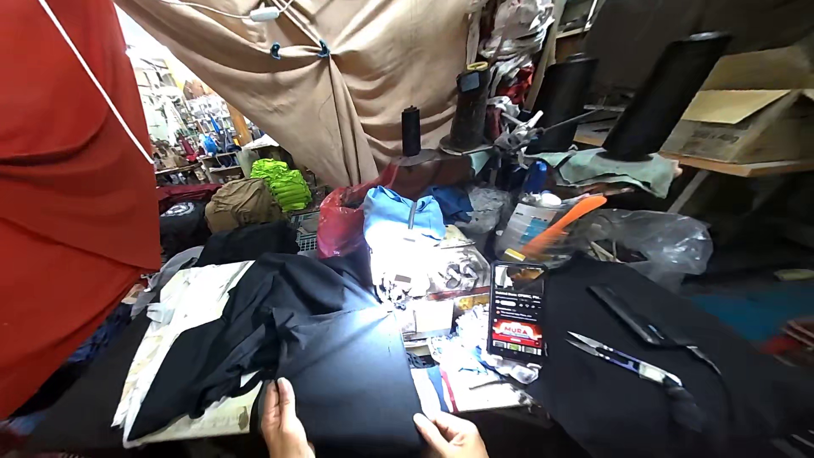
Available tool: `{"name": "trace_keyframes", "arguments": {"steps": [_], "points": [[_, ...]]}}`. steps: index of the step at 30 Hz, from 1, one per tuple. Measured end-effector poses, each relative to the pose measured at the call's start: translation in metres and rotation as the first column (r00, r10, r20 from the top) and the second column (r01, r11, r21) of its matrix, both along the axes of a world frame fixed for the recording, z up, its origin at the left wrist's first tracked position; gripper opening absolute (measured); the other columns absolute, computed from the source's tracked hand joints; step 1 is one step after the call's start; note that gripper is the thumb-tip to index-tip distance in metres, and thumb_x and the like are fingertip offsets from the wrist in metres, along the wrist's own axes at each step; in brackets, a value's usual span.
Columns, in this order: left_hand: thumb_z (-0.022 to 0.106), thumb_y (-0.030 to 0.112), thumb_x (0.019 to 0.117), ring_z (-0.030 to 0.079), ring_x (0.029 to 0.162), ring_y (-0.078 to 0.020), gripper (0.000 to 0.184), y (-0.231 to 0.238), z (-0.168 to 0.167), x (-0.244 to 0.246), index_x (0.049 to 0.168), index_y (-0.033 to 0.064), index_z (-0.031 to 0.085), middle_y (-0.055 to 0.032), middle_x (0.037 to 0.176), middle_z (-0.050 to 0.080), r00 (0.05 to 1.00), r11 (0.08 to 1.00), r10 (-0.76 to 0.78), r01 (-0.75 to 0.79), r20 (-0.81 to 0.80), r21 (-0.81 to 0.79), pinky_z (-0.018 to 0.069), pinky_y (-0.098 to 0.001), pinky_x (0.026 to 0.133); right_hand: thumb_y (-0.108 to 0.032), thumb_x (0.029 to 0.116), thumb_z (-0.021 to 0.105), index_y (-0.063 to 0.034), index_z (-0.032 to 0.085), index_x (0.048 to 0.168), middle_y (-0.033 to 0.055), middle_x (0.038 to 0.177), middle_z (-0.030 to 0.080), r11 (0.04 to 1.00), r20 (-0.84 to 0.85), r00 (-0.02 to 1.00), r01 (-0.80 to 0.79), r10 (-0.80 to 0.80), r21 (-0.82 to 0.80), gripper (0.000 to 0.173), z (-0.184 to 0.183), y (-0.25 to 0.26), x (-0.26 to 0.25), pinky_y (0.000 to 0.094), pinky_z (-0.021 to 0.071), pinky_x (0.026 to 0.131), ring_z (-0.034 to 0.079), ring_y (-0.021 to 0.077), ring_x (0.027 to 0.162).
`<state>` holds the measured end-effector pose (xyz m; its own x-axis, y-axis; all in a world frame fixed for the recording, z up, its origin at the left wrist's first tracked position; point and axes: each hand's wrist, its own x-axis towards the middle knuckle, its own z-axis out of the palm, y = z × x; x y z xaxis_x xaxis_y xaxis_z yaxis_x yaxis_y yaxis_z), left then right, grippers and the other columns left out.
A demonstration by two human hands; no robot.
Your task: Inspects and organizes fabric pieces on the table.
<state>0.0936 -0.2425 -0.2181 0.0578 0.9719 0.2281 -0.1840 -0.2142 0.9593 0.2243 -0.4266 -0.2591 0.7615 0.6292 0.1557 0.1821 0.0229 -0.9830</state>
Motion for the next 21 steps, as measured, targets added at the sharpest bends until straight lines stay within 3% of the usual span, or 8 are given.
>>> {"name": "trace_keyframes", "arguments": {"steps": [2, 4, 5, 7, 10, 13, 16, 21], "points": [[0.053, 0.02, 0.1058, 0.055, 0.128, -0.0111, 0.052, 0.003, 0.001, -0.009, 0.146, -0.0107, 0.04, -0.019, 0.141, 0.056, 0.959, 0.963, -0.243, 0.221, -0.145, -0.155, 0.0436, -0.0296, 0.111, -0.012, 0.0916, 0.071, -0.0008, 0.07, 0.077, -0.0003, 0.067, 0.065, 1.0, -0.001, 1.0, 0.021, -0.021, -0.01, 0.018, -0.006, 0.002, 0.003, 0.0207, 0.0522, 0.062, 0.06, 0.0006, 0.061], [0.078, 0.019, 0.0885, 0.069, 0.104, -0.0148, 0.056, 0.013, -0.004, -0.015, 0.133, -0.0055, 0.053, -0.0127, 0.115, 0.07, 0.827, 0.831, -0.515, 0.416, -0.226, -0.368, 0.0579, -0.0358, 0.094, -0.013, 0.0894, 0.073, -0.002, 0.071, 0.079, -0.0007, 0.069, 0.066, 0.999, -0.02, 0.999, 0.032, -0.032, -0.006, 0.015, -0.01, 0.002, 0.004, 0.021, 0.0526, 0.062, 0.06, 0.0017, 0.062], [0.087, 0.017, 0.0788, 0.072, 0.1, -0.0162, 0.065, 0.019, -0.008, -0.017, 0.131, -0.004, 0.054, -0.0115, 0.11, 0.073, 0.737, 0.754, -0.625, 0.486, -0.256, -0.442, 0.0601, -0.0369, 0.091, -0.013, 0.0893, 0.073, -0.0029, 0.071, 0.079, -0.0015, 0.069, 0.066, 0.999, -0.027, 0.999, 0.037, -0.037, -0.006, 0.015, -0.009, 0.002, 0.004, 0.0209, 0.0525, 0.061, 0.06, 0.0014, 0.062], [0.094, 0.015, 0.0664, 0.071, 0.102, -0.0144, 0.081, 0.023, -0.013, -0.017, 0.133, -0.002, 0.051, -0.0094, 0.111, 0.073, 0.64, 0.705, -0.695, 0.518, -0.328, -0.485, 0.0598, -0.0345, 0.093, -0.014, 0.0906, 0.072, -0.0038, 0.07, 0.077, -0.0023, 0.068, 0.065, 0.999, -0.025, 0.999, 0.045, -0.046, -0.012, 0.017, -0.006, 0.0, 0.004, 0.0204, 0.051, 0.06, 0.059, 0.0009, 0.061], [0.093, 0.01, 0.0668, 0.071, 0.102, -0.0124, 0.076, 0.019, -0.019, -0.018, 0.13, -0.0034, 0.054, -0.0084, 0.11, 0.073, 0.693, 0.742, -0.658, 0.528, -0.296, -0.412, 0.059, -0.0318, 0.094, -0.014, 0.0923, 0.07, -0.0029, 0.071, 0.077, -0.0017, 0.069, 0.064, 0.999, 0.008, 0.999, 0.04, -0.04, -0.018, 0.018, -0.003, -0.004, 0.005, 0.0188, 0.0503, 0.06, 0.058, -0.0002, 0.062], [0.084, 0.002, 0.0777, 0.073, 0.096, -0.0113, 0.049, 0.007, -0.029, -0.021, 0.119, -0.0084, 0.06, -0.009, 0.102, 0.075, 0.798, 0.82, -0.563, 0.507, -0.215, -0.264, 0.0601, -0.0312, 0.091, -0.011, 0.0923, 0.069, -0.0004, 0.072, 0.08, 0.0006, 0.071, 0.065, 0.999, 0.033, 0.999, 0.038, -0.037, -0.03, 0.017, -0.001, -0.005, 0.004, 0.0183, 0.0507, 0.063, 0.058, -0.0005, 0.064], [0.074, 0.001, 0.0872, 0.07, 0.09, -0.0028, 0.024, -0.007, -0.034, -0.019, 0.107, -0.0109, 0.065, -0.0062, 0.094, 0.074, 0.883, 0.92, -0.393, 0.372, -0.258, -0.126, 0.0581, -0.0255, 0.089, -0.008, 0.0927, 0.068, 0.0022, 0.072, 0.083, 0.0031, 0.074, 0.067, 0.999, 0.018, 1.0, 0.018, -0.018, -0.033, 0.015, 0.002, -0.006, 0.001, 0.0196, 0.0519, 0.065, 0.06, 0.0008, 0.066], [0.072, 0.005, 0.09, 0.069, 0.085, 0.0015, 0.021, -0.009, -0.034, -0.009, 0.101, -0.0124, 0.067, -0.0084, 0.089, 0.074, 0.911, 0.972, -0.213, 0.236, -0.354, 0.022, 0.0567, -0.0208, 0.086, -0.009, 0.0923, 0.069, 0.0026, 0.071, 0.081, 0.0025, 0.069, 0.066, 0.999, 0.016, 0.999, 0.049, -0.049, 0.0, 0.017, -0.002, 0.003, -0.002, 0.0208, 0.0521, 0.063, 0.06, 0.0014, 0.062]]}}
